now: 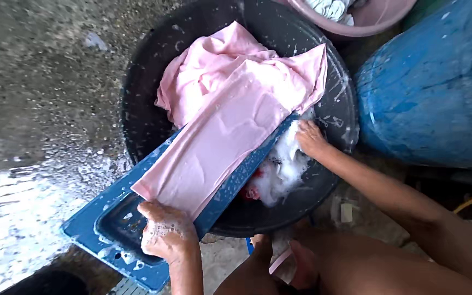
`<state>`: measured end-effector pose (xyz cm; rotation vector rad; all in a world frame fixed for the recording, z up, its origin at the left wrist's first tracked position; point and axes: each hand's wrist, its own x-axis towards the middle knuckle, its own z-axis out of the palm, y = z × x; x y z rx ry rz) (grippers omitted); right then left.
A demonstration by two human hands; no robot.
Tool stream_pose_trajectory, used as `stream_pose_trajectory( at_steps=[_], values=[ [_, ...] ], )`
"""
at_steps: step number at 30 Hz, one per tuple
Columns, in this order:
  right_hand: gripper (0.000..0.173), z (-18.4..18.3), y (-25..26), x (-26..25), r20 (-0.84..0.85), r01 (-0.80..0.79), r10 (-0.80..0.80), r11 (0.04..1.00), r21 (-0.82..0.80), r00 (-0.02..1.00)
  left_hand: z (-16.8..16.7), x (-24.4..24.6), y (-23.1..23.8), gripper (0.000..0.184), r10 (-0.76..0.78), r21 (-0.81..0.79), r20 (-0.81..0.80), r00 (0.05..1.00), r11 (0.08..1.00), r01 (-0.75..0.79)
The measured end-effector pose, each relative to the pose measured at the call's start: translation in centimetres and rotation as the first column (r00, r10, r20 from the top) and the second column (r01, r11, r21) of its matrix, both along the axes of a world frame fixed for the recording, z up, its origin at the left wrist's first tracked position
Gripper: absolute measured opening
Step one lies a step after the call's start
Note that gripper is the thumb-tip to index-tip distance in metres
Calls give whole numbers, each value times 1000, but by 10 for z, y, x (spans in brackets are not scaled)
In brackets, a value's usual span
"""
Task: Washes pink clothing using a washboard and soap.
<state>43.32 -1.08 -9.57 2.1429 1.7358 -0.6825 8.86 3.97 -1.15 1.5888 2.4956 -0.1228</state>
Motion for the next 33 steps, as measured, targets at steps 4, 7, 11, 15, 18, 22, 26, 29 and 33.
stream_pose_trajectory(
  at_steps=[4,7,11,15,18,22,26,29,33],
  values=[
    [42,-7,1,15,30,-3,1,998,57,1000,2,0,0,42,3,-25,4,1000,1000,-3],
    [32,-31,-11,23,-88,-104,107,994,39,990,3,0,0,43,9,-36,16,1000,999,-8],
    [30,-18,-20,10,-186,-157,119,966,-208,975,3,-2,0,43,-7,-31,9,1000,999,7],
    [41,65,5,26,-371,94,-137,987,-131,919,3,-1,0,43,-18,-33,-18,1000,999,17],
    [32,113,32,3,-561,210,-73,960,183,824,2,0,0,42,-17,-39,-20,1000,999,17],
    [30,94,58,-169,-619,194,353,742,642,701,-1,-5,-3,41,-31,-19,-37,999,999,31],
    [23,25,59,-224,-532,153,528,600,785,662,-4,-9,-6,43,-65,9,-29,997,998,65],
    [31,-6,101,-91,-332,204,29,738,643,943,-7,-5,-2,43,-23,9,-56,998,1000,24],
    [41,18,121,-79,-275,312,-169,696,647,946,-7,-1,0,42,2,32,-26,1000,1000,-1]
  ],
)
